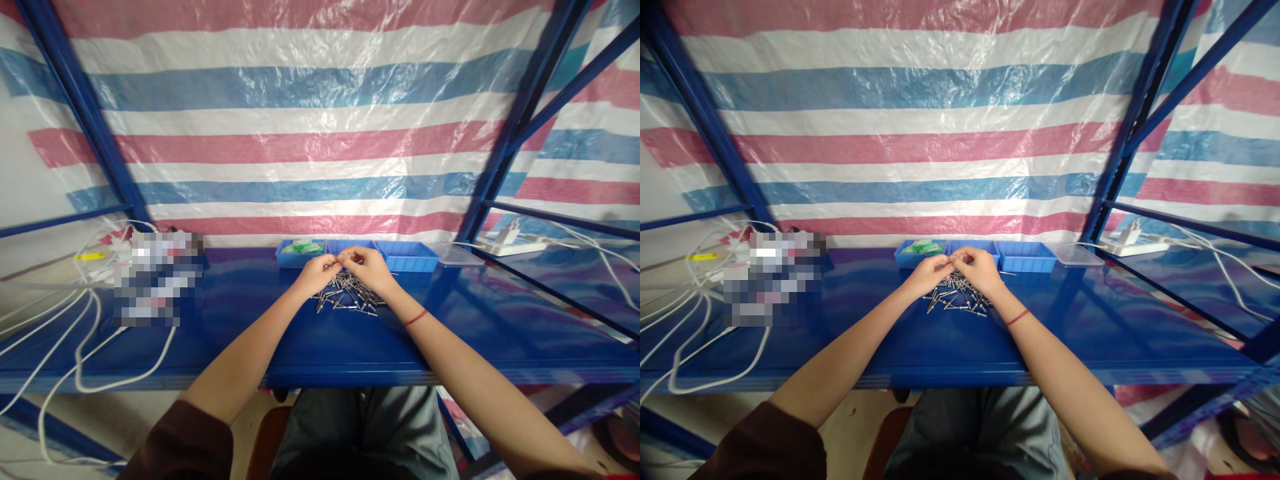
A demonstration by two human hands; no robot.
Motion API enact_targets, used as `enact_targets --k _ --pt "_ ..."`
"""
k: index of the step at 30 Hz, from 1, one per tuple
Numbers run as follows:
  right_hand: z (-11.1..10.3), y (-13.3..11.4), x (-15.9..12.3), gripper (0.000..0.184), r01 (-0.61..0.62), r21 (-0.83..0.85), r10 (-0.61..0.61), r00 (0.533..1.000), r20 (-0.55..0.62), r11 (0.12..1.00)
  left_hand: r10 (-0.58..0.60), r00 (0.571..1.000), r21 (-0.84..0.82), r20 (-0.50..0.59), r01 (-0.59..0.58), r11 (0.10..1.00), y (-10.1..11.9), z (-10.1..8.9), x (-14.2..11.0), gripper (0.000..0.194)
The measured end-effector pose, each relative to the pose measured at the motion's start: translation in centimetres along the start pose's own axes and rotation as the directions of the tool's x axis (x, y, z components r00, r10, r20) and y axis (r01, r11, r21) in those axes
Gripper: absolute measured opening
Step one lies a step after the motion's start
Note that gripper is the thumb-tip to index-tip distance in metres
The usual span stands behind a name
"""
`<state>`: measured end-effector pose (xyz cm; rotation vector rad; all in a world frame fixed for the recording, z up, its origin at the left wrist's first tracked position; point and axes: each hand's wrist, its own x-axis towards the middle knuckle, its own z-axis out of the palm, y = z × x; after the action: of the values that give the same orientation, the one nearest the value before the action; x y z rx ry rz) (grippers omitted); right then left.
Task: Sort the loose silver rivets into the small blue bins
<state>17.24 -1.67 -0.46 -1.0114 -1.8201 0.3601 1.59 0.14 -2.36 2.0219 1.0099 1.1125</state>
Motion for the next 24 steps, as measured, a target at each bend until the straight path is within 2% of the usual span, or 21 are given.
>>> enact_targets --k 4,6,9,12,16,19,22,24 --pt "-0.4 -1.0 -0.2 0.023 0.126 -0.125 -0.126 0.992 0.013 0.984 0.006 1.0 0.009 -0.016 -0.006 1.0 0.1 0.1 -0.1 0.026" --pt "-0.7 -1.2 -0.3 0.022 0.205 -0.143 -0.201 0.979 0.043 0.968 0.011 0.998 0.018 -0.056 -0.01 1.0 0.2 -0.1 -0.1 0.026" --pt "-0.9 -1.2 -0.2 0.021 0.254 -0.15 -0.247 0.967 0.068 0.955 0.016 0.988 0.048 -0.151 -0.009 0.999 0.3 -0.6 0.1 0.023" --pt "-1.0 -0.9 -0.1 0.02 0.231 -0.187 -0.224 0.973 0.056 0.955 0.024 0.982 0.048 -0.187 -0.015 0.999 0.6 -0.9 0.1 0.02" --pt "-1.0 -0.5 0.0 0.02 0.143 -0.224 -0.133 0.989 0.061 0.964 0.033 0.988 0.025 -0.153 -0.029 0.999 1.1 -0.9 0.0 0.021" --pt "-1.0 0.3 0.4 0.022 0.137 -0.243 -0.128 0.99 0.052 0.96 0.012 0.988 0.064 -0.157 -0.002 0.998 1.4 -1.0 -0.1 0.027" --pt "-1.3 1.6 1.1 0.024 0.097 -0.379 -0.137 0.987 -0.08 0.921 0.014 0.99 0.232 -0.137 0.019 0.973 1.3 -1.4 -0.2 0.036" --pt "-1.5 2.5 1.5 0.026 0.012 -0.5 -0.115 0.978 -0.176 0.866 0.042 0.998 0.378 -0.049 -0.021 0.926 1.1 -1.7 -0.3 0.031"
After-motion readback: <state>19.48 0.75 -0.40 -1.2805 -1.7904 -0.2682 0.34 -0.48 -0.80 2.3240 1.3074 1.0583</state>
